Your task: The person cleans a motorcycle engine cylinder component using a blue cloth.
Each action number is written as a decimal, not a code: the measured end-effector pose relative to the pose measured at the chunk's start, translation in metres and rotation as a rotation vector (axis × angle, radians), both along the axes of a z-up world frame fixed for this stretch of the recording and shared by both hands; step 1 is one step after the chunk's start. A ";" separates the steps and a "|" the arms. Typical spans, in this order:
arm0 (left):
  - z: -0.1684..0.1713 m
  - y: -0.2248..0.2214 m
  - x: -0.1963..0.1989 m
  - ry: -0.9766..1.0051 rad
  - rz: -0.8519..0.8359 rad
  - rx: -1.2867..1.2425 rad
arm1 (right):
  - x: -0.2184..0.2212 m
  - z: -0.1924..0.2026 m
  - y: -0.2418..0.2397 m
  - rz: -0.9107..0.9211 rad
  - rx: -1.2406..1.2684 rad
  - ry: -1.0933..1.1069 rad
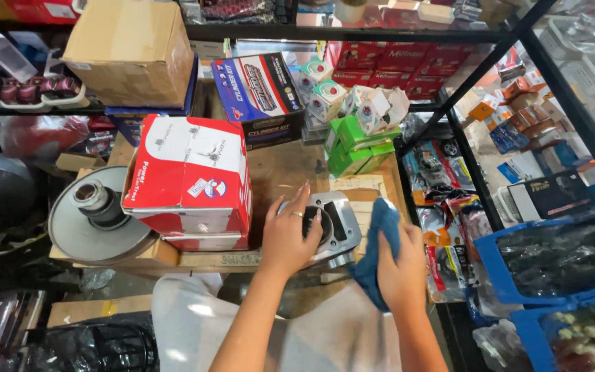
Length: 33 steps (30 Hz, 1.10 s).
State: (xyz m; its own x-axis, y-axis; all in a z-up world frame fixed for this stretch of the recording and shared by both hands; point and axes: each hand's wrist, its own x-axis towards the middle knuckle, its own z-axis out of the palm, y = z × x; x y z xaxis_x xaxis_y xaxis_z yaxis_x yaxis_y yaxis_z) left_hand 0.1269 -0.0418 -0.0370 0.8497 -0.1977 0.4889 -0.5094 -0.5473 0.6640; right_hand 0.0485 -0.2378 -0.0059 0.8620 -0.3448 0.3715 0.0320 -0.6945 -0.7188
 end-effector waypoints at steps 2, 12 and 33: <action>0.000 -0.001 -0.001 -0.002 0.002 -0.003 | 0.006 -0.018 0.016 0.064 -0.075 0.039; -0.002 0.013 0.018 0.038 -0.222 0.036 | -0.108 -0.240 -0.027 0.753 0.273 0.398; 0.012 -0.025 -0.014 0.039 0.085 -0.190 | 0.005 -0.026 0.032 0.157 -0.167 0.042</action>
